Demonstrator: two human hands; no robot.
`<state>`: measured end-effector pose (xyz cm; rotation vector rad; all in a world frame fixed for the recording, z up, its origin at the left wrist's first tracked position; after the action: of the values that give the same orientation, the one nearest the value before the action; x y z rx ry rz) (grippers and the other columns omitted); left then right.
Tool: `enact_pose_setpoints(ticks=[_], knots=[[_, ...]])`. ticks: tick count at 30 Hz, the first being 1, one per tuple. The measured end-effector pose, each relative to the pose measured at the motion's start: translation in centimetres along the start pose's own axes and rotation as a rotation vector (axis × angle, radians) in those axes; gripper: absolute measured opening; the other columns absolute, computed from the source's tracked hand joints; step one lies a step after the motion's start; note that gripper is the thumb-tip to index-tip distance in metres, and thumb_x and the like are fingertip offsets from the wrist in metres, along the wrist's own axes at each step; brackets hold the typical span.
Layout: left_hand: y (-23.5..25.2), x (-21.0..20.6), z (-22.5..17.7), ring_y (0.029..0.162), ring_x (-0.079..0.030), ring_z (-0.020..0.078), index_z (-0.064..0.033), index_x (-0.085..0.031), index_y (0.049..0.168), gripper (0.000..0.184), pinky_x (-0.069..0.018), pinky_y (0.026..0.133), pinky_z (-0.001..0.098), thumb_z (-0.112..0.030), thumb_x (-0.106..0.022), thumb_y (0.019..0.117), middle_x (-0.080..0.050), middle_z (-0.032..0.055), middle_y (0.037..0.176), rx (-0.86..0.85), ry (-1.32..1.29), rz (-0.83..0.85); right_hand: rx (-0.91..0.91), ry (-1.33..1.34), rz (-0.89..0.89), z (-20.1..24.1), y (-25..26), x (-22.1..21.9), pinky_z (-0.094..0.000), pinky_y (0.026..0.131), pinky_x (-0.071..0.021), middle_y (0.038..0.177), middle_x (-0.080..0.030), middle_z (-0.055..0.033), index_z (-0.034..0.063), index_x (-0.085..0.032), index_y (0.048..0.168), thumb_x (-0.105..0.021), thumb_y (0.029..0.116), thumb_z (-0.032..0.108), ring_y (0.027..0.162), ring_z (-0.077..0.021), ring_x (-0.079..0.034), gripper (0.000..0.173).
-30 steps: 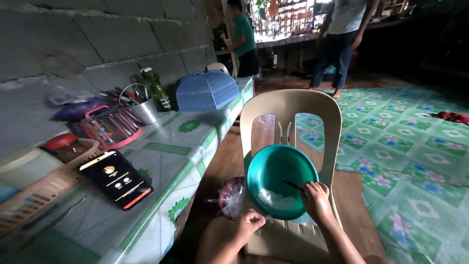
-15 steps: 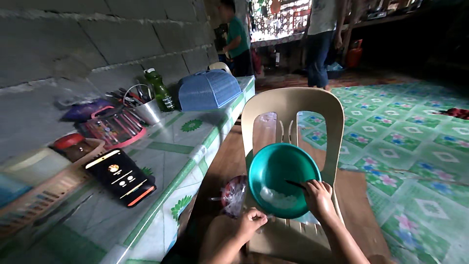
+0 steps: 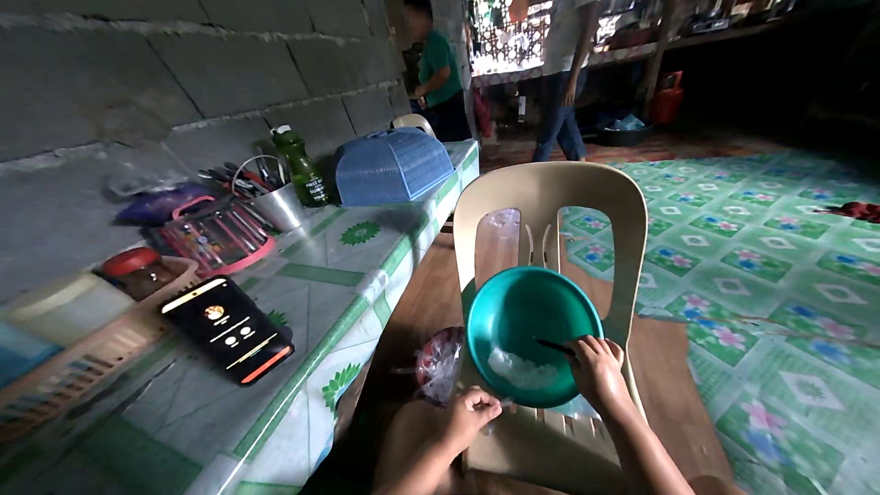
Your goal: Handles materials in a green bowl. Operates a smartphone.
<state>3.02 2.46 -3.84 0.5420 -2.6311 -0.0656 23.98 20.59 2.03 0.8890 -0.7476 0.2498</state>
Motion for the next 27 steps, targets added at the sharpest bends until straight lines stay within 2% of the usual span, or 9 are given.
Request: enact_pose_setpoints(ticks=[7,10,15,22,27], knots=[[-0.1,0.1,-0.4,0.093,-0.068,0.0069,0.0001,-0.076,0.095,0.016,-0.0563,0.089,0.0237,-0.015,-0.078,0.0888,-0.072,0.0067,0.097,0.022,-0.007,0.003,0.006,0.008,0.020,0.1,-0.1,0.1,-0.0677,0.101,-0.0433,0.100,-0.074,-0.0133,0.0082,-0.077,0.103,-0.068,0.0922,0.009,0.101,-0.0369,-0.070,0.014],[-0.3,0.1,-0.4,0.092,-0.067,0.0057,0.0013,-0.075,0.094,0.015,-0.0562,0.087,0.0222,-0.012,-0.077,0.0886,-0.072,0.0071,0.096,0.025,-0.037,-0.006,0.013,0.000,0.052,0.3,-0.3,-0.1,-0.0658,0.100,-0.0443,0.104,-0.074,-0.0129,0.0097,-0.078,0.109,-0.064,0.0946,0.007,0.103,-0.0361,-0.070,0.020],[-0.4,0.2,-0.4,0.091,-0.068,0.0057,0.0023,-0.075,0.095,0.014,-0.0566,0.086,0.0210,-0.010,-0.078,0.0878,-0.071,0.0076,0.096,0.023,-0.101,-0.004,-0.025,-0.022,0.114,0.9,-0.6,-0.4,-0.0641,0.098,-0.0460,0.112,-0.073,-0.0168,0.0079,-0.075,0.123,-0.061,0.0959,0.002,0.107,-0.0387,-0.068,0.031],[-0.6,0.2,0.5,0.092,-0.067,0.0061,0.0006,-0.075,0.095,0.016,-0.0564,0.087,0.0226,-0.014,-0.077,0.0892,-0.071,0.0067,0.097,-0.014,-0.151,0.021,-0.072,0.007,0.152,0.8,0.1,0.1,-0.0640,0.100,-0.0455,0.114,-0.070,-0.0215,0.0032,-0.075,0.115,-0.058,0.0974,0.001,0.111,-0.0420,-0.066,0.025],[-0.6,0.5,-0.4,0.092,-0.066,0.0058,0.0030,-0.073,0.099,0.016,-0.0555,0.088,0.0223,-0.011,-0.075,0.0907,-0.071,0.0080,0.099,0.040,-0.157,0.046,-0.126,0.027,0.405,1.9,3.0,0.0,-0.0607,0.107,-0.0451,0.120,-0.067,-0.0257,-0.0024,-0.073,0.116,-0.060,0.0995,0.004,0.119,-0.0437,-0.062,0.022]])
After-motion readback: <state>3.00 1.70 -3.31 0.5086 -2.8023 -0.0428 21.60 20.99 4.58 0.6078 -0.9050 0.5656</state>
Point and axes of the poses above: each hand's wrist, its own y-axis towards the middle knuckle, its own x-axis out of the back of the hand, z = x × y, the point moved 4 cm from there along y, towards the middle knuckle
